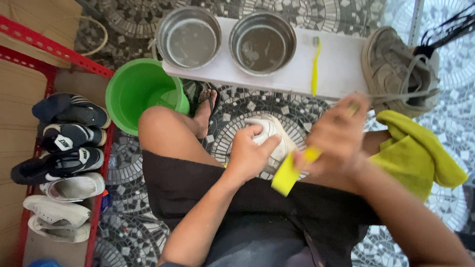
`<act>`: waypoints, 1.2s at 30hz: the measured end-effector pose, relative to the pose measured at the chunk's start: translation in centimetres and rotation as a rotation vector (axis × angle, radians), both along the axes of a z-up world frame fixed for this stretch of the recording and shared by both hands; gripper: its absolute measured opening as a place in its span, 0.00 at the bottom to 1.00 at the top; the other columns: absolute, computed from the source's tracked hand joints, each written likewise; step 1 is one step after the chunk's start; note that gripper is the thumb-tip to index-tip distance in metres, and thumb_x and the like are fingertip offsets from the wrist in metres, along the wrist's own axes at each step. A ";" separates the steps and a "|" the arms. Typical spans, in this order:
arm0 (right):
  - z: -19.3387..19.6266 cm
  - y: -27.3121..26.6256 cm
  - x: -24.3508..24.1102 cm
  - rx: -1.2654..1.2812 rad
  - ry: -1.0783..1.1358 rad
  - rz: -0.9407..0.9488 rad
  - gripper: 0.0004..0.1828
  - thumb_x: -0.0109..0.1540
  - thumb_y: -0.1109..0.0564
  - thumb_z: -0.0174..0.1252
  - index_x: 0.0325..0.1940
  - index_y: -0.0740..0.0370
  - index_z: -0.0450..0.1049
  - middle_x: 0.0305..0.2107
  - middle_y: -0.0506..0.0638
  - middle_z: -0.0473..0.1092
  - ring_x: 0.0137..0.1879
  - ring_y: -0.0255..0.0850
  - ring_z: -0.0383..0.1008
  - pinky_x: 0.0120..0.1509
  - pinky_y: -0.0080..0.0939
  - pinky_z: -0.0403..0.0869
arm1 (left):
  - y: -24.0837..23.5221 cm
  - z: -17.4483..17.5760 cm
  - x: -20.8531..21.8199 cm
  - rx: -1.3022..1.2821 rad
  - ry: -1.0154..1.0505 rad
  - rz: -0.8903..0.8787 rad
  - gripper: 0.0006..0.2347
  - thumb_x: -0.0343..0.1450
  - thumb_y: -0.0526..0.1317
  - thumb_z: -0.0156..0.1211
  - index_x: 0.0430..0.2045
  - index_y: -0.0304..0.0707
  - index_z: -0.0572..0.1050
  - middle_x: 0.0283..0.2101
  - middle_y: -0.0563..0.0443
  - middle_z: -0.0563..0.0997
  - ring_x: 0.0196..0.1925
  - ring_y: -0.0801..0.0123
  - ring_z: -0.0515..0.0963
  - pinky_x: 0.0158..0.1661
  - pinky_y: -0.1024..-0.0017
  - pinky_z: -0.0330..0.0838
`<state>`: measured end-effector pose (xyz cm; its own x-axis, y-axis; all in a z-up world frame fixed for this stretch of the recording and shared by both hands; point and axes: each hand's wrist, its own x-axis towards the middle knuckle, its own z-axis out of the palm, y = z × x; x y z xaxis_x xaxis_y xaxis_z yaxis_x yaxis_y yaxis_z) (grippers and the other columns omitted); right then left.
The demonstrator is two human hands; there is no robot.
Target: The person sits on the floor and scrubs a white sneaker using a yellow brush dipped in water. They hold the shoe in their left hand and scrub the upper and sole with the brush in their right hand, repeatedly dipping the brush into a metal bowl.
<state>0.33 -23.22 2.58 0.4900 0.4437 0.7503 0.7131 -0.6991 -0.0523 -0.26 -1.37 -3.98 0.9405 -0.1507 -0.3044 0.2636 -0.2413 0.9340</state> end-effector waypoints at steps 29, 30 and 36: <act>-2.4 0.7 -1.1 0.088 0.134 0.092 0.25 0.61 0.36 0.63 0.15 0.46 0.66 0.17 0.43 0.65 0.33 0.47 0.68 0.59 0.67 0.65 | 0.7 0.3 -0.2 -0.130 0.046 0.019 0.20 0.70 0.42 0.74 0.12 0.48 0.65 0.13 0.63 0.64 0.21 0.80 0.60 0.26 0.78 0.54; -3.1 -0.1 -0.6 0.109 0.114 0.073 0.25 0.62 0.36 0.64 0.15 0.45 0.68 0.17 0.44 0.66 0.34 0.49 0.67 0.64 0.67 0.63 | 0.9 0.1 -0.2 -0.124 0.027 0.021 0.19 0.70 0.42 0.74 0.13 0.49 0.66 0.15 0.64 0.64 0.22 0.80 0.61 0.26 0.78 0.55; -2.3 -1.3 -0.6 0.145 0.154 0.025 0.25 0.60 0.37 0.67 0.19 0.51 0.69 0.19 0.50 0.66 0.37 0.55 0.67 0.66 0.69 0.63 | 1.6 0.6 -0.6 -0.124 -0.028 0.035 0.19 0.71 0.44 0.75 0.14 0.46 0.67 0.16 0.61 0.65 0.24 0.76 0.63 0.28 0.75 0.59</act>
<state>-0.28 -24.49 0.23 0.5940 0.3502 0.7242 0.7060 -0.6586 -0.2606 -0.83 0.26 -3.43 0.9537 -0.1527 -0.2591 0.2433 -0.1147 0.9631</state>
